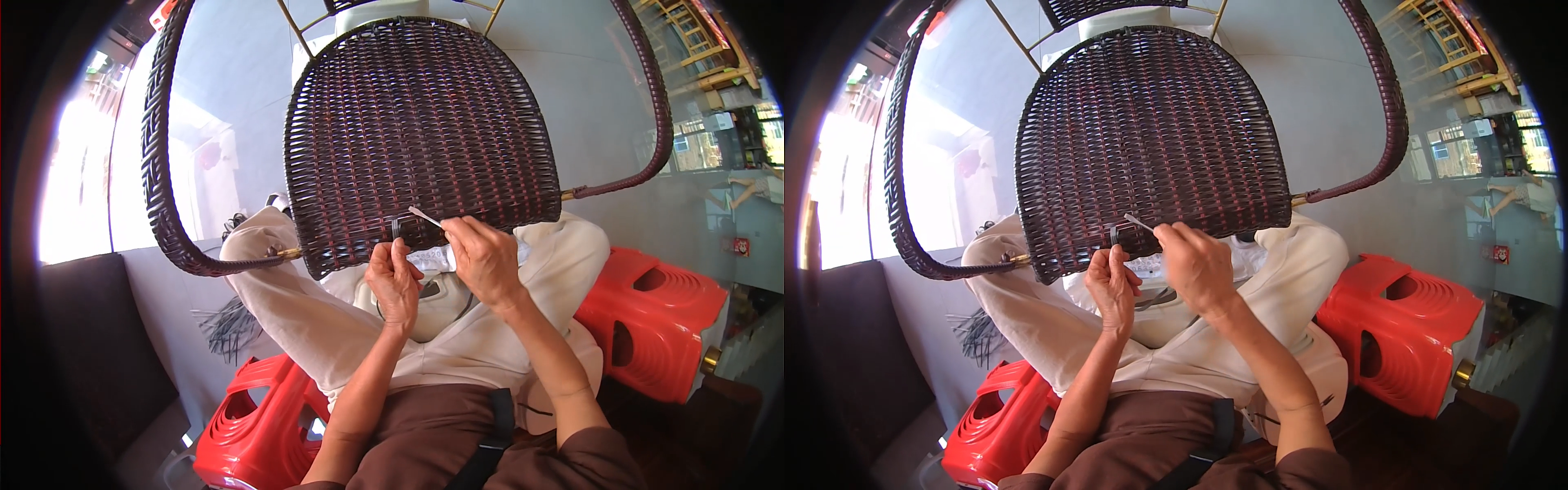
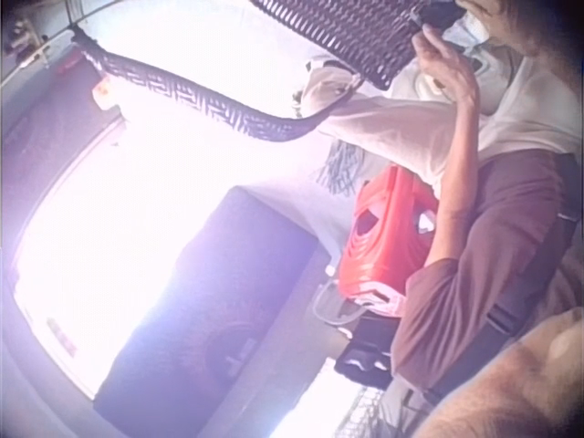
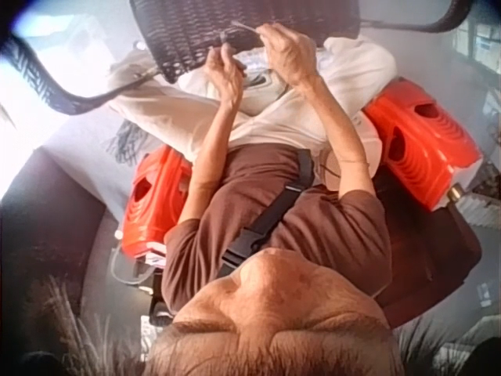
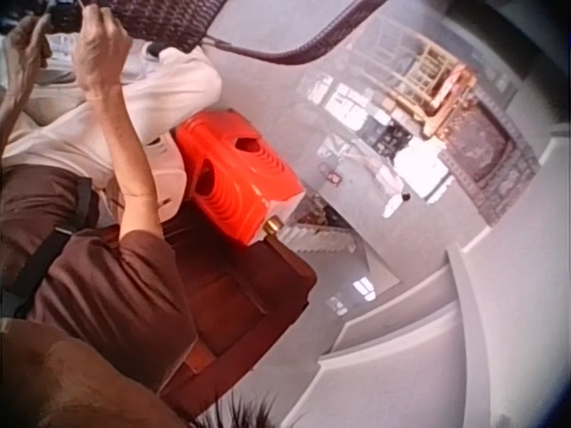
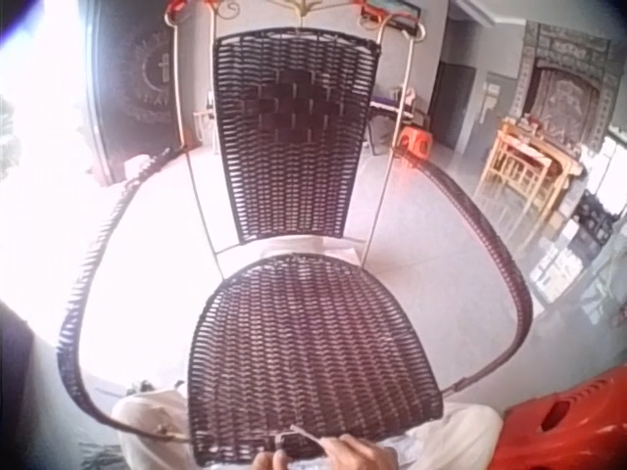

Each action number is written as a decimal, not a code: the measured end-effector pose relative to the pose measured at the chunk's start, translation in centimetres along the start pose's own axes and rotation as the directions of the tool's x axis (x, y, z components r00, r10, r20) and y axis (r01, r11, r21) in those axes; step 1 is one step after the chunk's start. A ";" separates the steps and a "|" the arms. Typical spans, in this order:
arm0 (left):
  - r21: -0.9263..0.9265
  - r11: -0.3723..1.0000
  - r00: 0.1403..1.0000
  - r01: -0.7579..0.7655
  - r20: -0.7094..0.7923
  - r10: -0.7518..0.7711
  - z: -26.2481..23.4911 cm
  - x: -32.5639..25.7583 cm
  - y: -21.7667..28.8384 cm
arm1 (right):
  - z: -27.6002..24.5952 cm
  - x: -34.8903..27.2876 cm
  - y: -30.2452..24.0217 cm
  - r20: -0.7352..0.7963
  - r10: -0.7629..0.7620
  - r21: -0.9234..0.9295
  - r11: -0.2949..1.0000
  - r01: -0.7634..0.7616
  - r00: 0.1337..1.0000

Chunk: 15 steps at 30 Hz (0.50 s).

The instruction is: The person weaves plastic strips onto the seat and frame of a brown wicker chair by hand and using a tool.

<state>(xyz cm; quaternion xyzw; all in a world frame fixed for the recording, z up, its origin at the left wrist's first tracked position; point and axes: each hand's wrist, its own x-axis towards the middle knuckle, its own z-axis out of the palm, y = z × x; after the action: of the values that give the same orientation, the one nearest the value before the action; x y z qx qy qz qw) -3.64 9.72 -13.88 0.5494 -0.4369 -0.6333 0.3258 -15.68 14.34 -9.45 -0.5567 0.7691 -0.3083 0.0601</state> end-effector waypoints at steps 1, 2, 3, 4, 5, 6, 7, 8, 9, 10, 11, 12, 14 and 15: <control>0.007 1.000 1.000 -0.011 -0.008 0.011 0.0 0.1 0.0 | -0.4 0.8 0.1 0.058 -0.043 -0.044 0.998 0.046 0.997; 0.006 1.000 1.000 -0.012 -0.007 0.012 0.0 0.1 0.0 | -0.7 1.5 0.3 0.057 -0.043 -0.045 0.998 0.046 0.997; 0.012 1.000 1.000 -0.003 0.001 0.003 0.0 0.1 0.0 | -1.0 2.1 0.5 0.089 -0.120 -0.104 0.986 0.129 0.989; 0.018 1.000 1.000 0.006 0.005 -0.006 -0.1 0.1 0.0 | -1.2 2.8 0.6 0.126 -0.197 -0.155 0.964 0.215 0.972; 0.017 1.000 1.000 0.005 0.002 -0.005 -0.1 0.1 0.0 | -1.5 3.3 0.6 0.181 -0.214 -0.228 0.940 0.253 0.960; 0.016 1.000 1.000 -0.001 0.001 0.001 -0.1 0.1 -0.1 | -1.7 3.8 0.6 0.181 -0.217 -0.226 0.940 0.256 0.959; 0.012 1.000 1.000 -0.005 0.002 0.005 0.0 0.2 -0.2 | -1.9 4.1 0.7 0.221 -0.266 -0.241 0.917 0.317 0.938; 0.008 1.000 1.000 -0.004 0.001 0.004 0.0 0.2 -0.1 | -2.0 4.4 0.7 0.262 -0.313 -0.253 0.891 0.377 0.913; 0.011 1.000 1.000 -0.004 0.002 0.004 0.1 0.1 0.0 | -2.0 4.5 0.8 0.259 -0.326 -0.249 0.887 0.389 0.909; 0.017 1.000 1.000 -0.005 -0.001 0.005 0.0 0.1 0.1 | -2.0 4.7 0.7 0.260 -0.329 -0.247 0.886 0.392 0.908; 0.016 1.000 1.000 -0.005 -0.004 0.005 -0.1 0.1 0.1 | -2.1 5.0 0.6 0.262 -0.375 -0.249 0.864 0.438 0.889; 0.024 1.000 1.000 -0.010 -0.002 0.010 -0.1 0.1 0.0 | -2.2 5.3 0.6 0.263 -0.420 -0.251 0.839 0.482 0.868; 0.027 1.000 1.000 -0.014 0.005 0.014 -0.2 0.2 -0.1 | -2.4 5.8 0.8 0.300 -0.449 -0.262 0.809 0.526 0.841; 0.016 1.000 1.000 -0.016 0.004 0.016 -0.1 0.1 -0.2 | -2.5 6.1 0.8 0.335 -0.476 -0.270 0.778 0.567 0.813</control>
<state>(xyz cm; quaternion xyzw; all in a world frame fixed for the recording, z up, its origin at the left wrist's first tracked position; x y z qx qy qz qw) -3.53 9.63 -14.09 0.5473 -0.4472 -0.6282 0.3254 -19.72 10.10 -6.39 -0.7843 0.6120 -0.0954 -0.0350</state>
